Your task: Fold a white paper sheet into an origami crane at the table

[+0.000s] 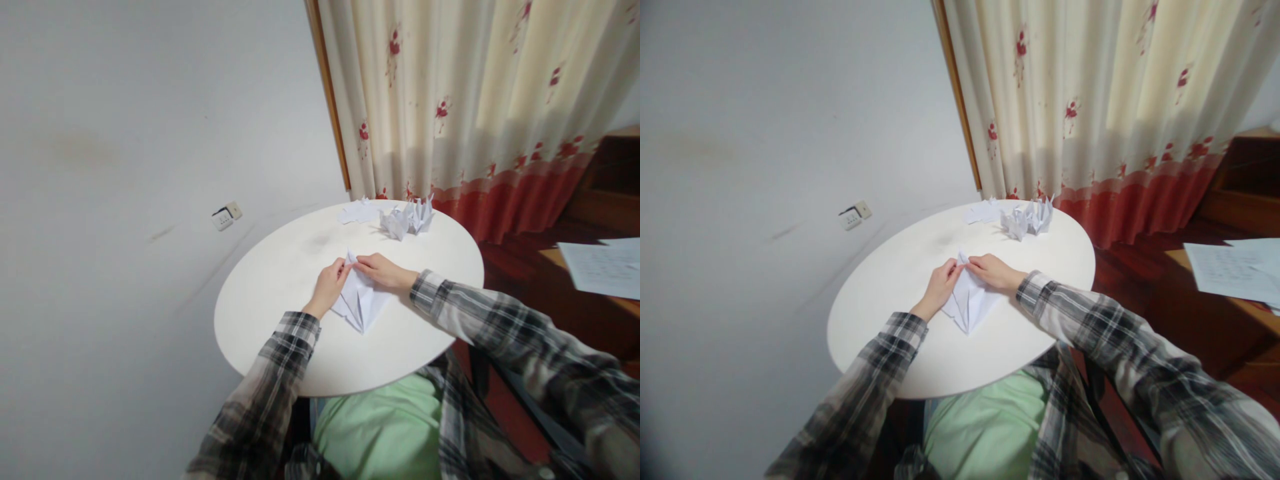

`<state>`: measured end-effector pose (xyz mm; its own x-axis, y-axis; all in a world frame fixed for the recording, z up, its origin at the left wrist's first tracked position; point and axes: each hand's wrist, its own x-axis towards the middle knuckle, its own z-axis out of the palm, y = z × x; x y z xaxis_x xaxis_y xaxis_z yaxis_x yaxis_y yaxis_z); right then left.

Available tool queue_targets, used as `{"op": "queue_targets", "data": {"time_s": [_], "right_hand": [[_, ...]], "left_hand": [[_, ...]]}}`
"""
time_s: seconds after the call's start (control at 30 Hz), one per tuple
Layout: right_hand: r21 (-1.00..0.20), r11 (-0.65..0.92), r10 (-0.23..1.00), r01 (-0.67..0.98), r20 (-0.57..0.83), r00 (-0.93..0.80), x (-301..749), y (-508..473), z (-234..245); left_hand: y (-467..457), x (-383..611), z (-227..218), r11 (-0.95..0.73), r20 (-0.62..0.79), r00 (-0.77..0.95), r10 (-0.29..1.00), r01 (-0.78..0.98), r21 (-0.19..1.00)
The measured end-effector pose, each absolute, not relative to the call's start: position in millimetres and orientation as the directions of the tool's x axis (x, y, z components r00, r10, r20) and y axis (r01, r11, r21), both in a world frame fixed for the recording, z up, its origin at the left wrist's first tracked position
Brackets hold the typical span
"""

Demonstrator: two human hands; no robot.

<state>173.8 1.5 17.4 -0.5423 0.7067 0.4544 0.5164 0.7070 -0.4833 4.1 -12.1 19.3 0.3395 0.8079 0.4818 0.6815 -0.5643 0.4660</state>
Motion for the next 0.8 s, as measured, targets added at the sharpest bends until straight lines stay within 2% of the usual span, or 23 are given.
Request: {"op": "queue_targets", "data": {"time_s": [0.8], "right_hand": [[-0.488,0.705,0.709,0.515,0.452,-0.542,174.6,2.8,16.5]], "left_hand": [[-10.8,3.9,18.7,-0.578,0.48,0.36,0.8,0.68,0.452]]}}
